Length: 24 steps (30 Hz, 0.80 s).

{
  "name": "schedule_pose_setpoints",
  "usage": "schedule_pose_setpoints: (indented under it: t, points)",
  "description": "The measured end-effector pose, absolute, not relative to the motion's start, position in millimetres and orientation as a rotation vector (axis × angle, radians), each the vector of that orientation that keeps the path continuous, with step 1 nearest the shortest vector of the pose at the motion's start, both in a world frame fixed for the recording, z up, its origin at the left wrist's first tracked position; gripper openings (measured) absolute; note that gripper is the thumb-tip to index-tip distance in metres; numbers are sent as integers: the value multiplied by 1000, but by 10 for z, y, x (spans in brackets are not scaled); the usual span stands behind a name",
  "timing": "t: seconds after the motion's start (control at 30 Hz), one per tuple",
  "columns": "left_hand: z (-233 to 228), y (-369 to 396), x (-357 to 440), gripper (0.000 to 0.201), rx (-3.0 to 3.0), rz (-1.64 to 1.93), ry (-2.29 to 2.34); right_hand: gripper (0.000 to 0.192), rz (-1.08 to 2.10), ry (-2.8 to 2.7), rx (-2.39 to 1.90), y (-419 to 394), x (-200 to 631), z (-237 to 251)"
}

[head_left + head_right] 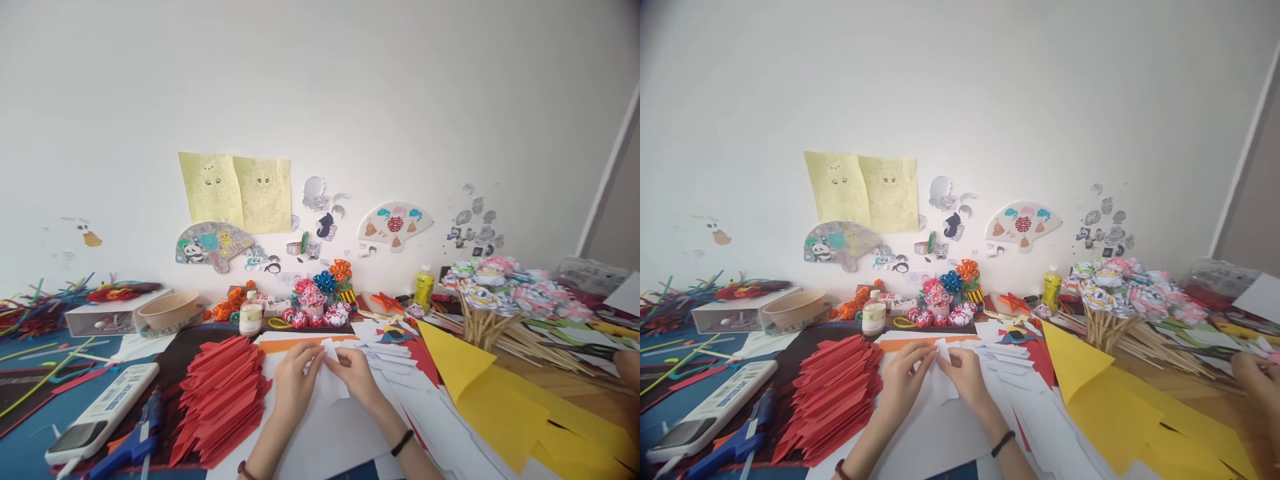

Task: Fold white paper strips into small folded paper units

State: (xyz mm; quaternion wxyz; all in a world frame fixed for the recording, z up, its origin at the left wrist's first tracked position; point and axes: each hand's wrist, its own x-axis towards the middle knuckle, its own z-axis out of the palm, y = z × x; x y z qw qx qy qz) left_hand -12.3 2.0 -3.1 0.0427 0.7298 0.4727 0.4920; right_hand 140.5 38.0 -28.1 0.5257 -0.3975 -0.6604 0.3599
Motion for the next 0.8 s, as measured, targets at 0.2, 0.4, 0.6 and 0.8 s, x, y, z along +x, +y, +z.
schedule_pose_setpoints:
  t: [0.2,0.4,0.6,0.8]
  points:
    - [-48,139,-153,36,1657,1540,1232,39,797,-1672,-917,372,1439,-271]
    - [-64,172,-161,37,1480,1378,1167,30,791,-1667,-909,338,1452,-199]
    - [-82,179,-190,38,1578,1346,1214,30,755,-1670,-923,335,1462,-171]
    - [-108,195,-202,37,1591,1405,1259,37,757,-1706,-906,345,1451,-196]
